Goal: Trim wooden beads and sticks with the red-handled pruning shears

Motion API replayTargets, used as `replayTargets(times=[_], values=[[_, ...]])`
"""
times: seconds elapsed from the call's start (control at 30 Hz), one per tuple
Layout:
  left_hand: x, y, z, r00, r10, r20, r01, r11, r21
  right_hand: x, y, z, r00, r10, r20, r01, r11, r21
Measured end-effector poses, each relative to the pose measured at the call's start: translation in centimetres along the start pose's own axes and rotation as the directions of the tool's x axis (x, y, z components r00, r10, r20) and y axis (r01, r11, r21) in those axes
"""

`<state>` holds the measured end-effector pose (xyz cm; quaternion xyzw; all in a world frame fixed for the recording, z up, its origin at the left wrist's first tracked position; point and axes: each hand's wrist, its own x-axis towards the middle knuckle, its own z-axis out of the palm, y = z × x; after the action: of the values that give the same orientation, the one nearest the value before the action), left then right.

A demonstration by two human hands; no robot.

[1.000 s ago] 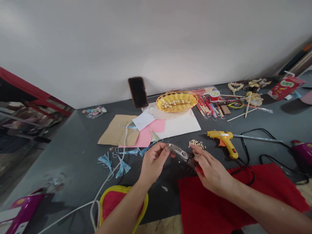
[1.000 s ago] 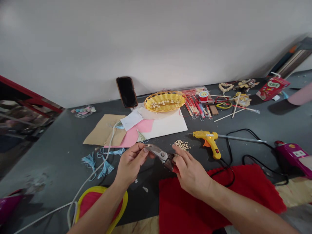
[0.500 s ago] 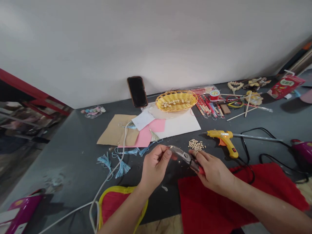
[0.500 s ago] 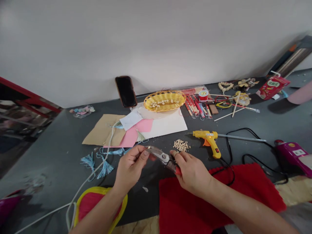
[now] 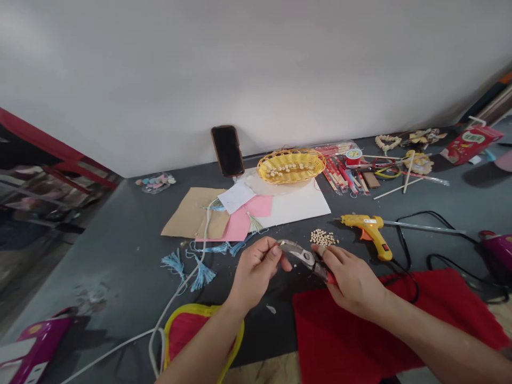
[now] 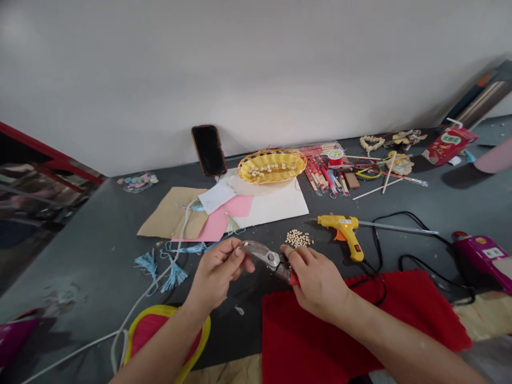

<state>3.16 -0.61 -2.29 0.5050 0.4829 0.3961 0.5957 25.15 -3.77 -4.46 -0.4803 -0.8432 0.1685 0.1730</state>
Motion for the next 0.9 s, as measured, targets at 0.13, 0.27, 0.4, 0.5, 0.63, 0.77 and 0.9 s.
replayTargets(times=[0.13,0.27,0.4,0.5,0.63,0.77,0.9], values=[[0.24,0.37,-0.05,0.993,-0.078,0.092,0.095,0.974,-0.204,0.00,0.06,-0.09,1.000,-0.021,-0.004,0.021,0.999,0.026],[0.24,0.69,-0.10,0.978,-0.124,0.167,0.167,0.945,-0.280,-0.21,0.02,0.01,1.000,-0.027,-0.003,0.027,0.997,0.072],[0.21,0.61,0.04,0.979,-0.132,0.155,0.172,0.944,-0.281,-0.42,-0.06,-0.11,1.000,0.000,0.016,-0.001,0.999,0.051],[0.34,0.33,0.23,0.991,-0.098,0.091,0.117,0.966,-0.231,-0.35,0.06,-0.17,1.000,0.011,0.005,-0.011,1.000,0.026],[0.54,-0.07,0.41,1.000,-0.020,-0.009,0.020,0.996,-0.090,-0.08,0.45,0.00,0.999,0.018,-0.034,-0.018,1.000,0.004],[0.43,0.03,0.64,0.986,0.039,-0.163,-0.024,0.995,0.093,0.03,0.67,0.20,0.998,0.027,-0.053,-0.029,0.999,-0.038],[0.22,0.30,0.64,0.987,0.063,-0.144,-0.044,0.990,0.133,0.01,0.63,0.23,0.999,0.022,-0.047,-0.024,0.999,-0.046]])
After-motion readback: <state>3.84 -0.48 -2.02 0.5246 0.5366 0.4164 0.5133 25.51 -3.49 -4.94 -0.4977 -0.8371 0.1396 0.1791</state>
